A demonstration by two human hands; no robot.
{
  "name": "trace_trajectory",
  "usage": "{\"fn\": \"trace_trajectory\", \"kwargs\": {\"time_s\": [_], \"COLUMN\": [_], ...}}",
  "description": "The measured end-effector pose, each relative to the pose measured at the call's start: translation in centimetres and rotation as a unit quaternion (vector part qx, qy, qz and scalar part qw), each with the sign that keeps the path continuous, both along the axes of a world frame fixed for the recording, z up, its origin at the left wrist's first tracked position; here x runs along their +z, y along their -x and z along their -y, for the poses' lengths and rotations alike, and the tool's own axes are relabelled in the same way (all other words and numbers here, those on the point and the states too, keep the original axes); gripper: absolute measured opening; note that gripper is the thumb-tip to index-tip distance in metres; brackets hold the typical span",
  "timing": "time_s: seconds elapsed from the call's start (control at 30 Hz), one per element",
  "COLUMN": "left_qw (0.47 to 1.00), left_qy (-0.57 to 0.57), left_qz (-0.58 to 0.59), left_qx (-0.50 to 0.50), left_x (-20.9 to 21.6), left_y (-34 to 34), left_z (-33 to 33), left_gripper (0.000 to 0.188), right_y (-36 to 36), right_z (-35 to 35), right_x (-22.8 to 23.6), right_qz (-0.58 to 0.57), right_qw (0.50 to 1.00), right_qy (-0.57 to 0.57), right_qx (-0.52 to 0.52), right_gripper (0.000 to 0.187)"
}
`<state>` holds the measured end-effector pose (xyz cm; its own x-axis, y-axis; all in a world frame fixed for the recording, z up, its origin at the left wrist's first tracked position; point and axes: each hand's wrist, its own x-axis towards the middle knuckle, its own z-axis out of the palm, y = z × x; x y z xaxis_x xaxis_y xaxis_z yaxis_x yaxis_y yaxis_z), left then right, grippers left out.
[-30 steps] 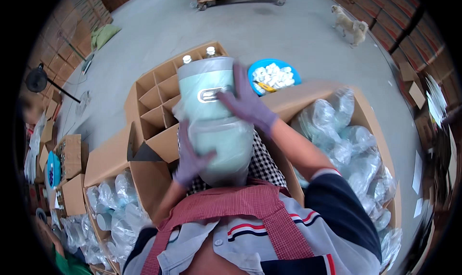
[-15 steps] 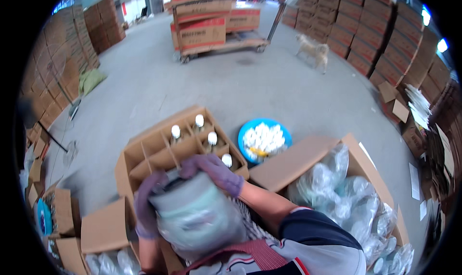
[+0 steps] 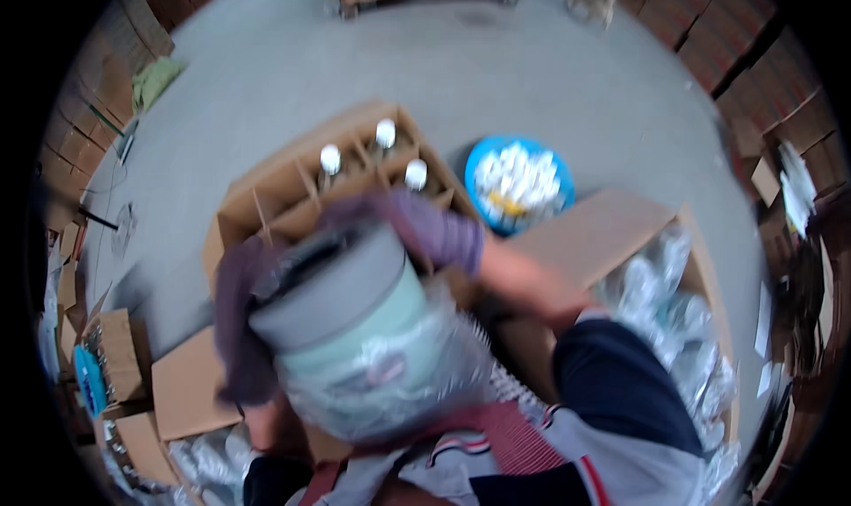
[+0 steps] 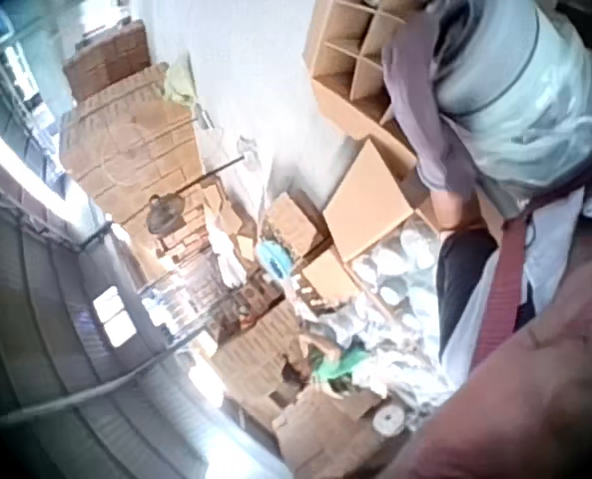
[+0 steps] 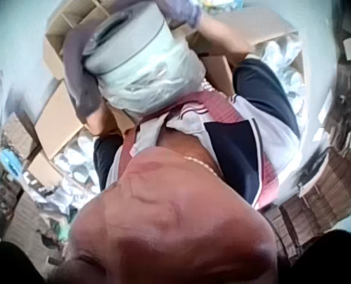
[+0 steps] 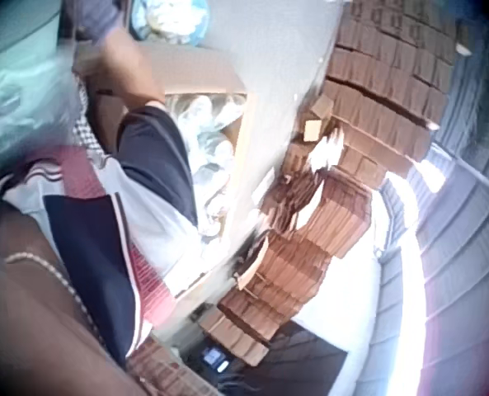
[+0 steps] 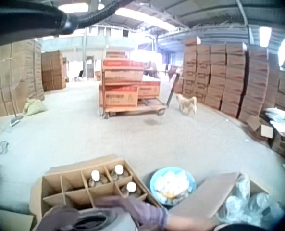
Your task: The person sits on the floor and repeatedly unpacks light blue electric kettles from plastic bags, places them into a cardboard box with dividers, and then removes them to place them back into the bag. The person also folds cardboard boxes at the end.
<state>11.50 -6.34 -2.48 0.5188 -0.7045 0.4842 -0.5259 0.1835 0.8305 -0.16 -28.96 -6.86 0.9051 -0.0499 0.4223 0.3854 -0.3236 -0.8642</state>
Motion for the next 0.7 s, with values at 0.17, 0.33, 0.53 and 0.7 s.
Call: {"fn": "trace_trajectory", "kwargs": {"time_s": [0.17, 0.33, 0.53, 0.7], "left_qw": [0.990, 0.976, 0.942, 0.964], "left_qy": [0.052, -0.023, 0.116, -0.209], "left_qz": [-0.100, -0.129, -0.312, -0.148], "left_qx": [0.085, 0.175, -0.048, 0.071], "left_x": [-1.4, 1.0, -8.0, -18.3], "left_y": [-2.1, -2.0, -14.7, -16.7], "left_z": [0.1, 1.3, 2.6, 2.3], "left_gripper": [0.077, 0.091, 0.039, 0.047], "right_y": [-3.2, -3.2, -2.1, 1.5], "right_z": [0.2, 1.2, 5.1, 6.2], "right_x": [-1.3, -2.8, -7.3, -21.2], "right_qz": [0.051, -0.108, -0.291, -0.368], "right_qw": [0.998, 0.981, 0.896, 0.786], "right_qy": [-0.016, -0.147, 0.158, 0.452], "right_qx": [0.035, -0.066, -0.297, -0.208], "right_gripper": [0.044, 0.041, 0.037, 0.052]}}
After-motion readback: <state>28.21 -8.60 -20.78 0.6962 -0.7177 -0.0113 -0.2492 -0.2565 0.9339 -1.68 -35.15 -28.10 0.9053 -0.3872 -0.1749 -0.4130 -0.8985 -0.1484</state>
